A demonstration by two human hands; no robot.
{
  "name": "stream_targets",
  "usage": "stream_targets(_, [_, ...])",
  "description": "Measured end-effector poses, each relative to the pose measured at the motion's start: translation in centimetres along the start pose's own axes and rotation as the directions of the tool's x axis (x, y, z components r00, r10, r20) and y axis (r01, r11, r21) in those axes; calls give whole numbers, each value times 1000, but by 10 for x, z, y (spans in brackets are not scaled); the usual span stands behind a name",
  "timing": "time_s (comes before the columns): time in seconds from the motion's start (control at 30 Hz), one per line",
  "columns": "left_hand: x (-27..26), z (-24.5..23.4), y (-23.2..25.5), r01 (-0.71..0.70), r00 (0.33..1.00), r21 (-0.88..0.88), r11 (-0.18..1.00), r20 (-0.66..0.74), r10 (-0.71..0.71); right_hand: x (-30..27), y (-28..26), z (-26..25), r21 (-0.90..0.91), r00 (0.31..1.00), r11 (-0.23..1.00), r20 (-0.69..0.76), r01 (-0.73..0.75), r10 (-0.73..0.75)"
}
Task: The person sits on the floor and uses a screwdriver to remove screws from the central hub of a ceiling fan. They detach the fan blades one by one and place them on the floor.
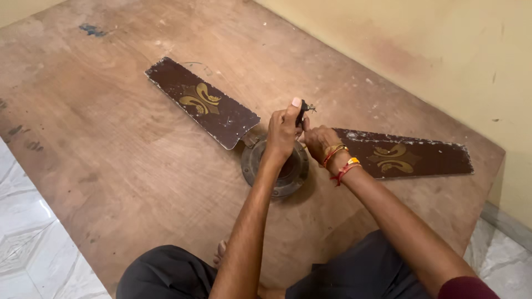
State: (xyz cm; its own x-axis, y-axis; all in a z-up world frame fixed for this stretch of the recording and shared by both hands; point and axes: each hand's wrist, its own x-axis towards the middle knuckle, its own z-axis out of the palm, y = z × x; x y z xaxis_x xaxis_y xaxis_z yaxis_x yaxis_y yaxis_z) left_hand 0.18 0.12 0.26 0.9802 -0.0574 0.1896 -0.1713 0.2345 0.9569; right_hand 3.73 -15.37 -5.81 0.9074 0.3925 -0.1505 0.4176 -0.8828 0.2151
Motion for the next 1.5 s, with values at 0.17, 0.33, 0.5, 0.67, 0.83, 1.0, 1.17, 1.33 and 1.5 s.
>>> stream_targets(0.17, [-2,0,4,9,1000,-26,1000,-6,-9,-11,2,-15,11,999,1000,-16,29,-29])
stream_targets(0.33, [-3,-3,-7,-51,999,24,998,-9,51,9,3,14,-6,949,985,-268,173,-169])
stream_targets(0.5, [4,5,-32,-120,992,-43,992,-33,119,28,17,48,-117,885,965,-385,236,-263])
stream_targets(0.67, [0,-4,-26,-167,983,47,985,-62,170,34,10,42,-347,884,844,-80,409,-461])
stream_targets(0.83, [1,0,-15,-87,992,68,994,-88,92,30,11,26,-227,857,876,-212,425,-470])
stream_targets(1.0, [-2,3,-13,-7,998,-38,999,-60,5,19,7,21,28,878,933,-349,358,-326])
stream_targets(1.17, [5,0,-15,-63,996,21,998,-57,64,5,13,20,129,944,964,-269,234,-193])
stream_targets(1.33, [-2,-7,-11,-65,997,-28,998,-33,64,-36,27,14,338,955,933,-297,124,-20])
stream_targets(1.5, [-6,-9,-10,-69,997,-113,991,-39,64,-63,21,9,361,921,921,-390,143,10])
